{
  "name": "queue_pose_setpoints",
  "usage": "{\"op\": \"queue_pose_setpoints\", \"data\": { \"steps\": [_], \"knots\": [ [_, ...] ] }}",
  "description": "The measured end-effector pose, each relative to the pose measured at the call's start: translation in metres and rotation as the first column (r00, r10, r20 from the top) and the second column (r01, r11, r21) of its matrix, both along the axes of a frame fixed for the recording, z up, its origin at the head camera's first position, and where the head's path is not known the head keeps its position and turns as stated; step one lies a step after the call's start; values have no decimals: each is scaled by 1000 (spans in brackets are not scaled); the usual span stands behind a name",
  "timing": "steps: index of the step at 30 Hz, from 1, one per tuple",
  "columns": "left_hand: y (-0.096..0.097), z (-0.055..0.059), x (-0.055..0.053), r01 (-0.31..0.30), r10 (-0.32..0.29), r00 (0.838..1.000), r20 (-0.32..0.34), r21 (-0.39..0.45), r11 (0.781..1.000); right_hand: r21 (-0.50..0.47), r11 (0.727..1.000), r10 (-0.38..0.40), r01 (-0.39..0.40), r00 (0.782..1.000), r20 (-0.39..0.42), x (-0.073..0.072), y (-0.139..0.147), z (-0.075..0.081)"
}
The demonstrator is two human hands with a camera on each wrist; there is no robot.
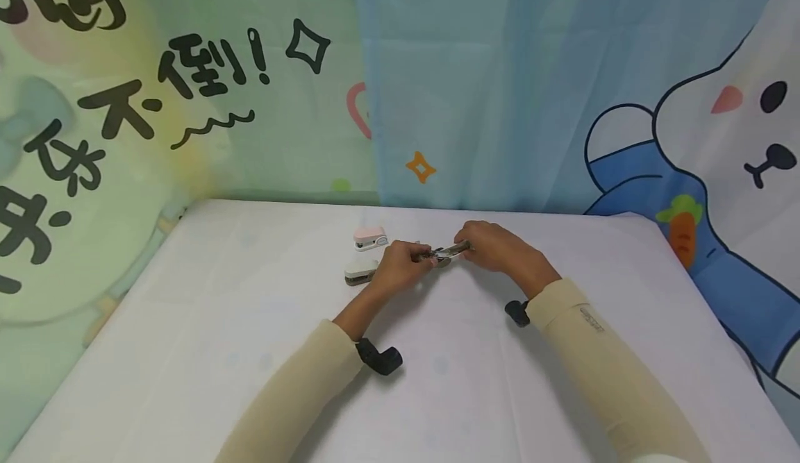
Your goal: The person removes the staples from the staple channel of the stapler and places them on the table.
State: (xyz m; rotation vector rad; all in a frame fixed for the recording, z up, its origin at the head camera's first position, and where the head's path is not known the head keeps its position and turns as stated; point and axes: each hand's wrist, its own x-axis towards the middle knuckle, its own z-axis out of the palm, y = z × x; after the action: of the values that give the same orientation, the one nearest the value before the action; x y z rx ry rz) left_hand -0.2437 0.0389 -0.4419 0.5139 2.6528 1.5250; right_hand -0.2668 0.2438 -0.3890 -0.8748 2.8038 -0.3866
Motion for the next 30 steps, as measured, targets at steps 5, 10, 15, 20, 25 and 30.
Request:
{"op": "queue_pose_setpoints", "data": {
  "steps": [5,10,15,20,25,30],
  "knots": [
    [9,-7,-5,0,1,1000,21,-32,999,0,999,-35,35,999,-1,-5,14,-8],
    [10,-11,-10,5,-4,1000,27,-48,999,-13,999,-32,32,999,7,-5,22,-6],
    [18,-12,-15,19,-16,999,49,-76,997,2,999,-38,38,999,-12,-6,26,-2],
    [35,-5,-16,-26,37,998,59,-173,985,53,998,-27,30,999,-45,-6,32,2],
    [50,-6,-17,-59,81,994,71,-265,962,80,996,-39,42,998,-42,-1,41,6],
    [66,-14,-15,-70,96,992,76,-294,953,77,994,-83,84,996,-19,5,52,13]
  ]
}}
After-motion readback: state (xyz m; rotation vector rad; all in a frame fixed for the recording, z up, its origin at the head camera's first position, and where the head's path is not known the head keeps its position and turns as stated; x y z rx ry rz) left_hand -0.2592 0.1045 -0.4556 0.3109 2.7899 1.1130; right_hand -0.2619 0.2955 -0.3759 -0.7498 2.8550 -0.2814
